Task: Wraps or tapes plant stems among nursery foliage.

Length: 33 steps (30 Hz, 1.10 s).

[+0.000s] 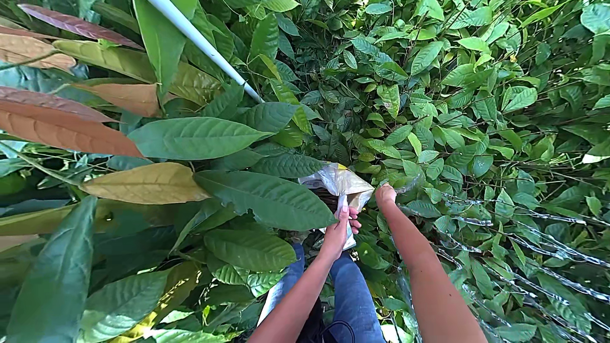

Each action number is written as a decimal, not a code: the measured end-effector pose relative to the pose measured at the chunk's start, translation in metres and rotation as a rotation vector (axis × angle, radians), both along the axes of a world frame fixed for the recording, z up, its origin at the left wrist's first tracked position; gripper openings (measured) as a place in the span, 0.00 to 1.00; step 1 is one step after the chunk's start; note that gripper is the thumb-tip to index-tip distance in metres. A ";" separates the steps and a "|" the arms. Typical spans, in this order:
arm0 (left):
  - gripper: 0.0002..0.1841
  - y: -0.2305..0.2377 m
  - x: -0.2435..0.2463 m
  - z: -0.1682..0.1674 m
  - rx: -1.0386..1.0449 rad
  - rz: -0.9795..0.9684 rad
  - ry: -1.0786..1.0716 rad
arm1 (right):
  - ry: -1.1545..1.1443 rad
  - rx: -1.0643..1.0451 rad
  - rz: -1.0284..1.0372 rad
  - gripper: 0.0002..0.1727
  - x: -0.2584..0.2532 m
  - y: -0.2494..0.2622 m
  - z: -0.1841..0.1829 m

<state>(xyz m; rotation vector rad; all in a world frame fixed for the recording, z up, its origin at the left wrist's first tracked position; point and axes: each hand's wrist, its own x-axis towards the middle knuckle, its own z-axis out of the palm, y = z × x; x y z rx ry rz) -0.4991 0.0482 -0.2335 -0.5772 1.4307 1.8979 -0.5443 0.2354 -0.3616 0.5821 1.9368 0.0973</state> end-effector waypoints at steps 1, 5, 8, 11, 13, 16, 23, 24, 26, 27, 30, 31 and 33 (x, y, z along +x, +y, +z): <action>0.21 -0.001 0.000 0.000 -0.007 0.004 -0.017 | -0.001 0.007 0.002 0.24 0.004 -0.002 -0.006; 0.21 -0.003 0.000 0.000 -0.038 0.007 -0.033 | -0.045 0.012 0.023 0.24 0.022 -0.005 -0.017; 0.18 -0.003 0.000 -0.001 -0.047 -0.012 -0.015 | -0.031 0.012 -0.089 0.26 0.035 -0.001 -0.022; 0.13 0.002 -0.001 0.002 -0.049 0.056 -0.084 | 0.040 -0.120 -0.254 0.30 0.043 0.005 -0.012; 0.09 0.007 -0.004 0.000 -0.027 0.157 -0.168 | 0.229 -0.320 -0.394 0.26 0.047 0.007 0.004; 0.07 0.012 -0.005 -0.007 0.029 0.237 -0.182 | 0.758 -0.623 -0.758 0.24 0.063 -0.013 0.045; 0.10 0.035 -0.001 0.004 0.092 0.182 -0.210 | 1.168 -1.104 -1.003 0.17 0.107 -0.063 0.108; 0.09 0.038 0.000 0.009 0.098 0.158 -0.204 | 1.215 -1.103 -1.015 0.15 0.109 -0.059 0.109; 0.09 0.043 0.003 0.013 0.100 0.111 -0.182 | 1.287 -1.129 -1.053 0.10 0.113 -0.048 0.117; 0.09 0.045 0.006 0.014 0.105 0.086 -0.167 | 1.299 -1.142 -1.065 0.08 0.115 -0.043 0.124; 0.10 0.052 0.013 0.019 0.122 0.024 -0.143 | 1.246 -1.129 -1.018 0.09 0.124 -0.028 0.140; 0.09 0.055 0.014 0.022 0.121 0.012 -0.144 | 1.214 -1.119 -0.980 0.14 0.126 -0.025 0.142; 0.09 0.060 0.018 0.024 0.130 -0.011 -0.151 | 1.209 -1.104 -0.934 0.15 0.133 -0.020 0.142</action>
